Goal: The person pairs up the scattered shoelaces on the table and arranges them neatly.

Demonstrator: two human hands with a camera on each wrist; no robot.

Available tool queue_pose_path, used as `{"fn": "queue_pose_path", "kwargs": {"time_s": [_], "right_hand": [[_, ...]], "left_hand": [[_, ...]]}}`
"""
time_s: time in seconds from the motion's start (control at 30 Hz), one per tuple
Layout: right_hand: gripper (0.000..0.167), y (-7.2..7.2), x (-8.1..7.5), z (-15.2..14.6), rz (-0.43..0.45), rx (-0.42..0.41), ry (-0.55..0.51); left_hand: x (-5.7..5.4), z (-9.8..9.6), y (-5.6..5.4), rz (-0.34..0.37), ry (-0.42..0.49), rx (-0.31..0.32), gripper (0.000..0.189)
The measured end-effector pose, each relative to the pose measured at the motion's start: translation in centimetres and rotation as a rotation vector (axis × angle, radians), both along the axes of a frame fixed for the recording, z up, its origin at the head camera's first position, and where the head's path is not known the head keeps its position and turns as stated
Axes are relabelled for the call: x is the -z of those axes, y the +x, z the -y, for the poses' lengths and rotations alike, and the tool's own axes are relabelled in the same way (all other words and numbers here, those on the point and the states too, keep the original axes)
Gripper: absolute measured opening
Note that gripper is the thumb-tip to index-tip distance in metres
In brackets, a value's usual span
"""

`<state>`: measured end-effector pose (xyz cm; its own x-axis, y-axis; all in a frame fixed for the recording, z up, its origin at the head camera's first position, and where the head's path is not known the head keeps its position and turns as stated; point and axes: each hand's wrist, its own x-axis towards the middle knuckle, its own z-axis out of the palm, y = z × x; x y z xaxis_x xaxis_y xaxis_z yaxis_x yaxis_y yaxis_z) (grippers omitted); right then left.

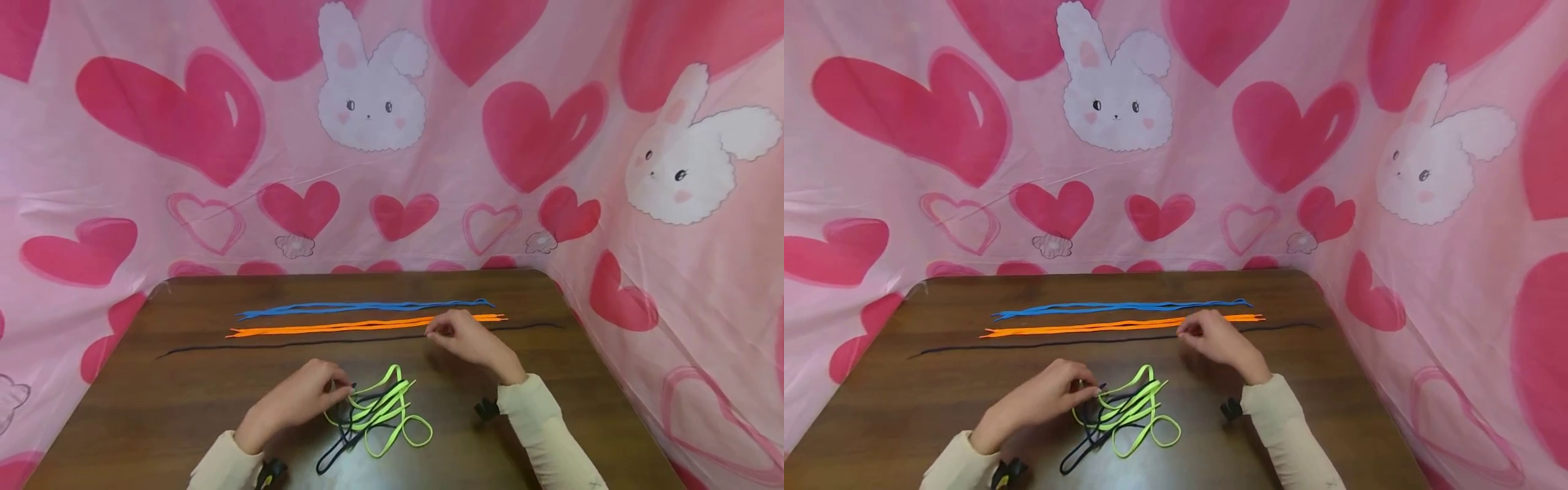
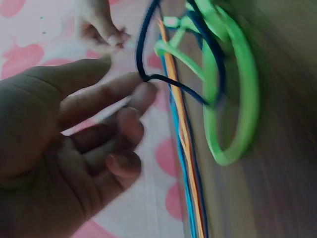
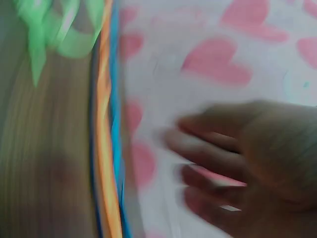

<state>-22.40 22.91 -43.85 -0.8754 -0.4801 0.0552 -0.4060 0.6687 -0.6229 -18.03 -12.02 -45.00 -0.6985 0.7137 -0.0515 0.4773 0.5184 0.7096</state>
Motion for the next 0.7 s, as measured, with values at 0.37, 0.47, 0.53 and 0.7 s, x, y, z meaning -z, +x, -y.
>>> {"fn": "queue_pose_path", "kwargs": {"time_s": [0.37, 0.47, 0.53, 0.7], "right_hand": [[0.018, 1.5, 0.9, 8.0, 0.267, -0.354, 0.159], [0.021, 1.8, 1.1, 8.8, 0.258, -0.292, 0.216], [0.025, 2.0, 1.0, 9.1, 0.253, -0.261, 0.261], [0.023, 2.9, 0.1, 9.4, 0.301, -0.272, 0.346]], "left_hand": [[-2.7, -4.1, -0.3, -0.060, -0.036, -0.008, 0.009], [-3.9, -4.0, -0.4, -0.037, -0.019, -0.001, 0.007], [-4.8, -3.8, -0.5, -0.013, -0.004, -0.005, 0.011], [-6.5, -3.1, -0.3, -0.008, 0.015, -0.074, 0.019]]}}
